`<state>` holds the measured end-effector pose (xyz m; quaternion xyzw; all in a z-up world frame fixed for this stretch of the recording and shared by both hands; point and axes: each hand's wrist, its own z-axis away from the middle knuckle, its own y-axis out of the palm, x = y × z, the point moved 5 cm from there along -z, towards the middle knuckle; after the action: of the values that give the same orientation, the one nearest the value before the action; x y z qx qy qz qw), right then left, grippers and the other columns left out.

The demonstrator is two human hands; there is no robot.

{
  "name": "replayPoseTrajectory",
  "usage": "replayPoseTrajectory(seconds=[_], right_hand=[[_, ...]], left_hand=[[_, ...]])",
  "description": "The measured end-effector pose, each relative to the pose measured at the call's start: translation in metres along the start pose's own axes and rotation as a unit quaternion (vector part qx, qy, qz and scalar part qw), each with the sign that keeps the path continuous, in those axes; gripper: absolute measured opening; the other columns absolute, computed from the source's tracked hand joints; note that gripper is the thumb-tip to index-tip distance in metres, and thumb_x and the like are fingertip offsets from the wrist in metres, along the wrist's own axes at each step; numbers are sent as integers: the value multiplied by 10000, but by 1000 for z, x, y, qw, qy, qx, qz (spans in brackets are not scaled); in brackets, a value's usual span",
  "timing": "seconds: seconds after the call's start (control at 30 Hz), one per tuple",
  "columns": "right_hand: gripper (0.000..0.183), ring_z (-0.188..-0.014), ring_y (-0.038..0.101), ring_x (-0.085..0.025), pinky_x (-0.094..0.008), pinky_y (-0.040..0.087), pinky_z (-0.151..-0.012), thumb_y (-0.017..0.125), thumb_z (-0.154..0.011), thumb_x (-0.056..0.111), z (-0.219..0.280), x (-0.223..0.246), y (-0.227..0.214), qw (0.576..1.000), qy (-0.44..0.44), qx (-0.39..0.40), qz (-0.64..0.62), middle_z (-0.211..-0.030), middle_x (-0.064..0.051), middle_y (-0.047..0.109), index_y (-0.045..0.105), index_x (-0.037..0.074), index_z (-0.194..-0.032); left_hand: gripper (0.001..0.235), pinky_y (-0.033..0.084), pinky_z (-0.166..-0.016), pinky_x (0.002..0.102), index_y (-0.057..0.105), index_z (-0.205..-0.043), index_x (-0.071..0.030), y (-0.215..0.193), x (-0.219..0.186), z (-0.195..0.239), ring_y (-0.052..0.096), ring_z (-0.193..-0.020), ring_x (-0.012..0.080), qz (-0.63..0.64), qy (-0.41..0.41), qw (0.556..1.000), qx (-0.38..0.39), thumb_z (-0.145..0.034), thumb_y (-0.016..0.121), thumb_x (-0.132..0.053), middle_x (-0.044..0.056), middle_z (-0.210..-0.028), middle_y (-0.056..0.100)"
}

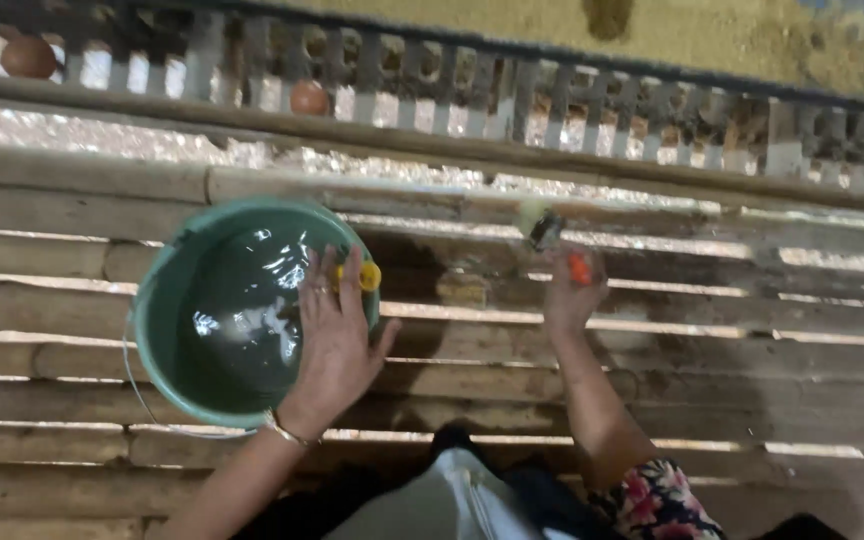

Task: The person scrubs a bamboo slat floor with a brush and water from a green bucket. They repeatedly dip the brush into the bucket and scrub the floor surface, occasionally using their hand to wipe or stabilize the area.

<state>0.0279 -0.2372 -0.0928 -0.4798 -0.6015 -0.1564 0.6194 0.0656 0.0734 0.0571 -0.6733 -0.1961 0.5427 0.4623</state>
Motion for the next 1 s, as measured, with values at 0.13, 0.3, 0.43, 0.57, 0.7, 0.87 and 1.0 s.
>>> replayPoseTrajectory(seconds=[0.13,0.3,0.43,0.57,0.7,0.87,1.0], right_hand=[[283,-699,566,-202,-388,482,-806,489,-840,301,34,56,60,755,369,-112,-530,-678,-56,536,552,58,-710],[194,-781,673,-147,-248,542,-701,800,-716,166,51,78,115,970,-44,219,-93,-837,22,684,730,223,-888],[61,-740,596,-149,-321,570,-738,638,-756,35,0,-54,34,885,279,-13,-374,-774,-35,592,625,84,-790],[264,-741,638,-247,-395,633,-646,594,-730,-209,-48,-71,-77,982,38,-81,-168,-866,-153,613,631,8,-875],[114,-779,586,-131,-255,581,-801,528,-861,2,38,48,-31,898,175,-24,-402,-829,-48,612,629,55,-873],[230,-835,623,-155,-325,543,-827,626,-761,-112,66,45,-13,953,139,126,-238,-869,-78,640,669,31,-936],[262,-808,601,-131,-288,576,-731,573,-807,-122,1,-42,-108,927,230,40,-293,-897,-34,614,609,68,-984]], left_hand=[[928,257,-954,719,230,-1455,-12,-2,-3,-11,205,-1306,564,-50,33,997,-57,-691,728,-180,324,-1354,317],[902,302,-918,732,246,-1454,-42,-2,-2,-4,261,-1284,563,-63,12,997,-35,-702,722,-188,296,-1309,363],[863,330,-907,723,268,-1444,-64,-2,0,-3,280,-1280,561,-63,13,997,-48,-712,705,-199,281,-1314,371],[867,333,-909,719,271,-1444,-45,-1,-2,-6,296,-1276,562,-58,23,996,-59,-707,709,-178,297,-1306,386],[953,322,-919,720,265,-1445,-31,3,-2,-5,281,-1282,551,-57,-5,998,-18,-613,726,-89,323,-1331,364],[1066,319,-897,747,215,-1452,-47,6,2,-3,266,-1276,569,-61,-7,998,-11,-522,734,-7,310,-1333,343],[1050,328,-908,734,215,-1445,-45,6,1,-4,275,-1275,559,-62,0,998,-18,-527,724,0,290,-1335,330]])
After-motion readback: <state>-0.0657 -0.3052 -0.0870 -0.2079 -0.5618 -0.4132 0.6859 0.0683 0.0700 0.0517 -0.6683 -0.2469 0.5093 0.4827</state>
